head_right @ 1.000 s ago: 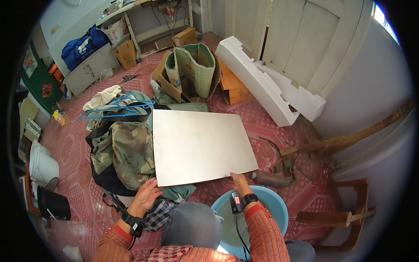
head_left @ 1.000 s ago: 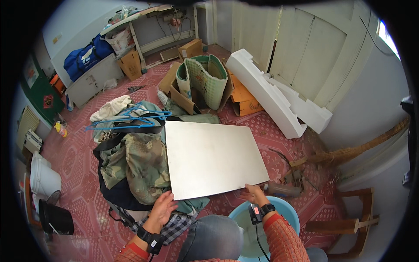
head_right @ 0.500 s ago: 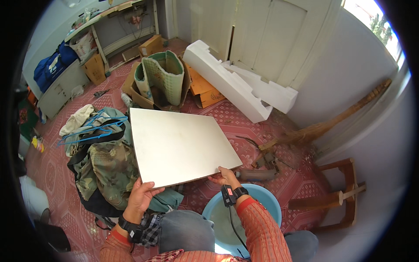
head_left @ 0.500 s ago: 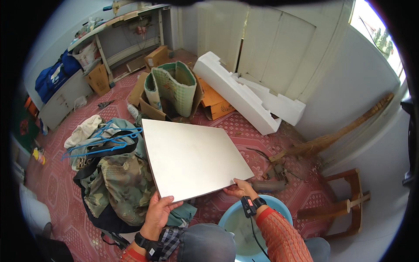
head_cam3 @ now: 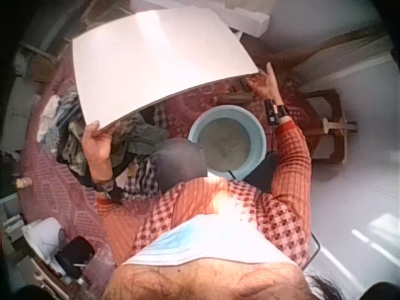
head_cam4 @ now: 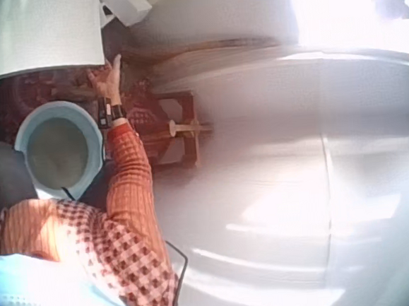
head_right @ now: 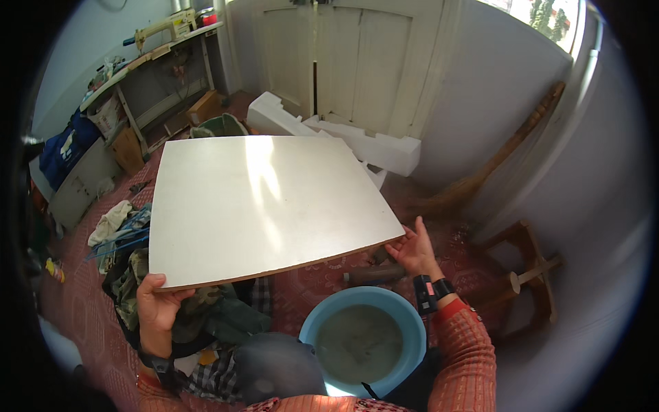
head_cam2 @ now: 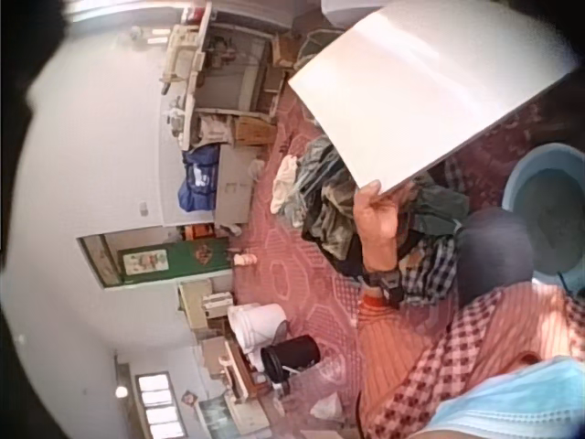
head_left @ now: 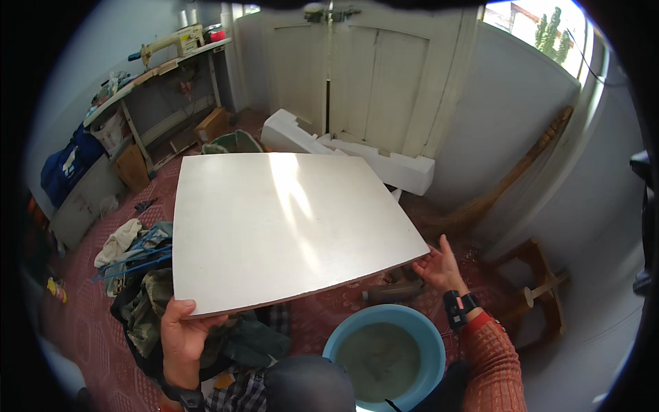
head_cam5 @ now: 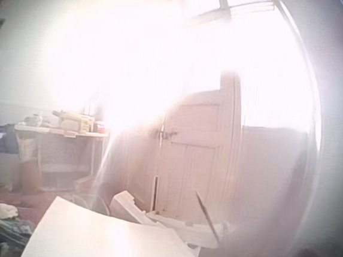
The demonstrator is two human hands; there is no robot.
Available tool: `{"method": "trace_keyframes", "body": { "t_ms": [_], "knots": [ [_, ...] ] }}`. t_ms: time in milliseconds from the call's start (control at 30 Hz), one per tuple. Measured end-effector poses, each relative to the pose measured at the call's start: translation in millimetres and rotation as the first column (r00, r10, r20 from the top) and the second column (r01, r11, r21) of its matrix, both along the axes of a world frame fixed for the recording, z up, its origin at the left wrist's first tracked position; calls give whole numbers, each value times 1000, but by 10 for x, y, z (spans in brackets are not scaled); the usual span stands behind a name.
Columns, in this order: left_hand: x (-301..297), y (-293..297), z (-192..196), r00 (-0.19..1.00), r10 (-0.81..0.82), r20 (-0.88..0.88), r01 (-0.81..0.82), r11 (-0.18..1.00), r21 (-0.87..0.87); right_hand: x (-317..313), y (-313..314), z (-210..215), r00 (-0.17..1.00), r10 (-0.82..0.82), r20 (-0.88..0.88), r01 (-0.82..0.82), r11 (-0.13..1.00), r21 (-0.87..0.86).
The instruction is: The person wipes a white wall and window frame with a cloth, then moves a small wooden stool and places a white board against the wall. The person then sits on the floor and wrings the cloth in a blue basin of water.
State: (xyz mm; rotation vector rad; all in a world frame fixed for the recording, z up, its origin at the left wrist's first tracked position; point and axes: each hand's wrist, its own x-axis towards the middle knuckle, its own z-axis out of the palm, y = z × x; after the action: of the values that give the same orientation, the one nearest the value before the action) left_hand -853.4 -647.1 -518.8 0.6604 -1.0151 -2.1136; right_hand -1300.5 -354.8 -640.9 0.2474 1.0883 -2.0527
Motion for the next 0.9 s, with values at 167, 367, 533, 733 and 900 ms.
{"method": "trace_keyframes", "body": {
  "t_ms": [167, 367, 533, 733, 900],
  "knots": [
    [-232, 57, 270, 999, -17, -42, 19, 998, 55, -263, 963, 758, 934, 273, -230, -315, 933, -175],
    [-931, -53, 525, 847, -461, -266, 472, 881, -24, 264, 1843, 1366, 935, 163, -315, -149, 986, 69],
    [-1929, 53, 583, 813, -500, -299, 500, 862, -80, 1211, 2507, 1699, 975, -82, -207, 52, 988, -147],
    [-3208, 894, 431, 683, -592, -429, 711, 674, 202, 1707, 2747, 1605, 884, -433, -178, 414, 900, -136],
    [-3289, 2483, 61, 336, -923, -187, 938, 311, 152, 2050, 2838, 1552, 718, -599, -353, 561, 799, -214]
  ]
}}
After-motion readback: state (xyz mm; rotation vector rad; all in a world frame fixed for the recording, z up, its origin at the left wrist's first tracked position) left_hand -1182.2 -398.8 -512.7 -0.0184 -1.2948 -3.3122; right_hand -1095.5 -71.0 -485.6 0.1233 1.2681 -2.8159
